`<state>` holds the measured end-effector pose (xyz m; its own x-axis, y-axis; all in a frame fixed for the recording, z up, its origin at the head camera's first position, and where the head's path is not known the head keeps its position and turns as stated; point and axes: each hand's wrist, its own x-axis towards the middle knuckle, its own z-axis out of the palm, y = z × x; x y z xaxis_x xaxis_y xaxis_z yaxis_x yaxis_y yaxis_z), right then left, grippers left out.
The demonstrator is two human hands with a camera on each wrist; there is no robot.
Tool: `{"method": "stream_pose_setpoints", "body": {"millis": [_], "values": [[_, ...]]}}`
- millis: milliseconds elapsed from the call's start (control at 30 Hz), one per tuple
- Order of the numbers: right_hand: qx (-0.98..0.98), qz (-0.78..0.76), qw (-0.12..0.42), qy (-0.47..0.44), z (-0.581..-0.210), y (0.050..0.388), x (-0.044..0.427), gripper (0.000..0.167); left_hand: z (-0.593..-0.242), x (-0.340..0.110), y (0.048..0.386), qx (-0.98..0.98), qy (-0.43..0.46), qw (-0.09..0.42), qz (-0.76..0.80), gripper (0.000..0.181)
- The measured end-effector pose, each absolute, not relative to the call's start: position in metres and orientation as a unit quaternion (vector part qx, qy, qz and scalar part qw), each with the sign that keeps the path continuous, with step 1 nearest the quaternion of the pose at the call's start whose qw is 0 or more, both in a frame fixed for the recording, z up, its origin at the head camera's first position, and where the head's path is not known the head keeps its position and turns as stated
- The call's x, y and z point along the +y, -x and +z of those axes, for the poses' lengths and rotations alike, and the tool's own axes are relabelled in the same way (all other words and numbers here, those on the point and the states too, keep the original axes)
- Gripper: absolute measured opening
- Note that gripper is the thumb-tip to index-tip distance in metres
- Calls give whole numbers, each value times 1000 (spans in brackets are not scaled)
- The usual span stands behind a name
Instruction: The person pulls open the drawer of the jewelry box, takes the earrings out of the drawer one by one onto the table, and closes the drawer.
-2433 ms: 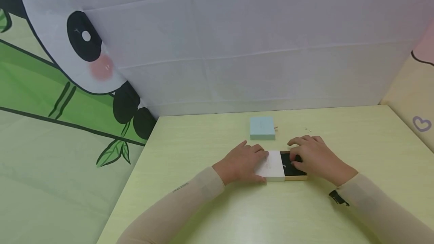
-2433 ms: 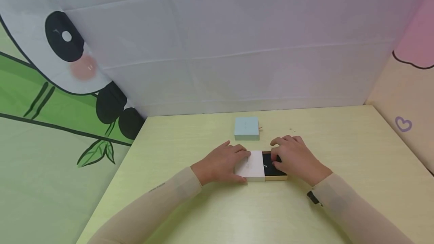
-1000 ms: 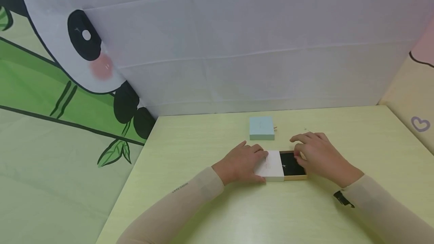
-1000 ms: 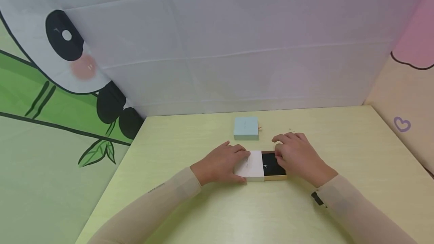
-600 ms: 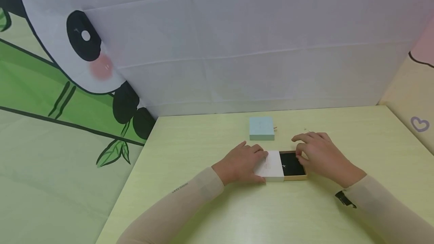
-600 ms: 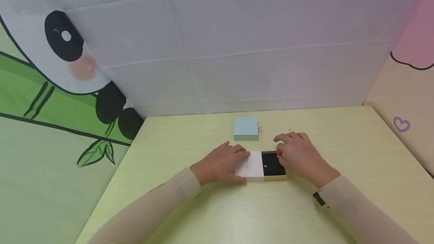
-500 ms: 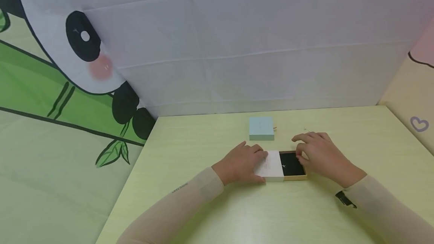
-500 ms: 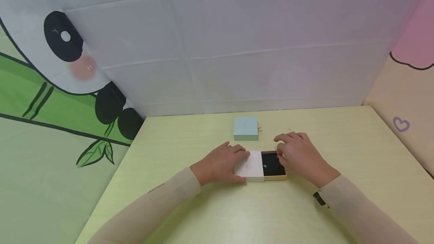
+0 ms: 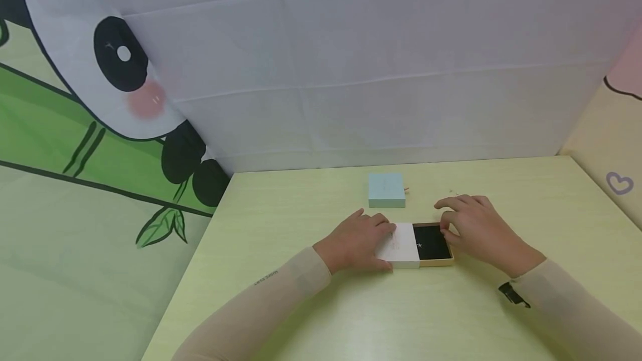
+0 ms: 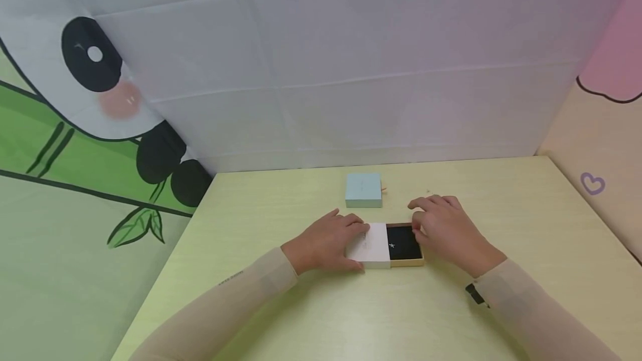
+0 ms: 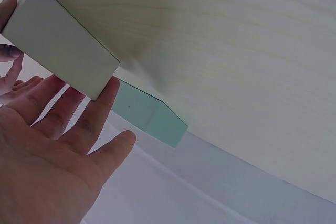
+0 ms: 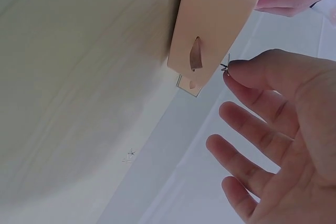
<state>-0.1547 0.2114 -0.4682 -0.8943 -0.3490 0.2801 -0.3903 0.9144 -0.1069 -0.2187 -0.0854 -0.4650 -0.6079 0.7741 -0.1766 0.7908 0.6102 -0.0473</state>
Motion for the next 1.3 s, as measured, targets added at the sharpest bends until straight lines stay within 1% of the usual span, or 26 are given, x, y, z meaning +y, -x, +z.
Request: {"method": "stream_pose_setpoints", "body": {"millis": [500, 1033, 1300], "values": [[-974, 79, 118, -176, -468, 153, 216, 23, -463, -87, 218, 896, -434, 74, -59, 86], [-975, 77, 117, -170, -471, 150, 221, 23, -464, -89, 218, 897, -432, 75, -57, 88], [-978, 76, 107, -160, -475, 149, 226, 23, -464, -89, 218, 898, -429, 76, -60, 89]]}}
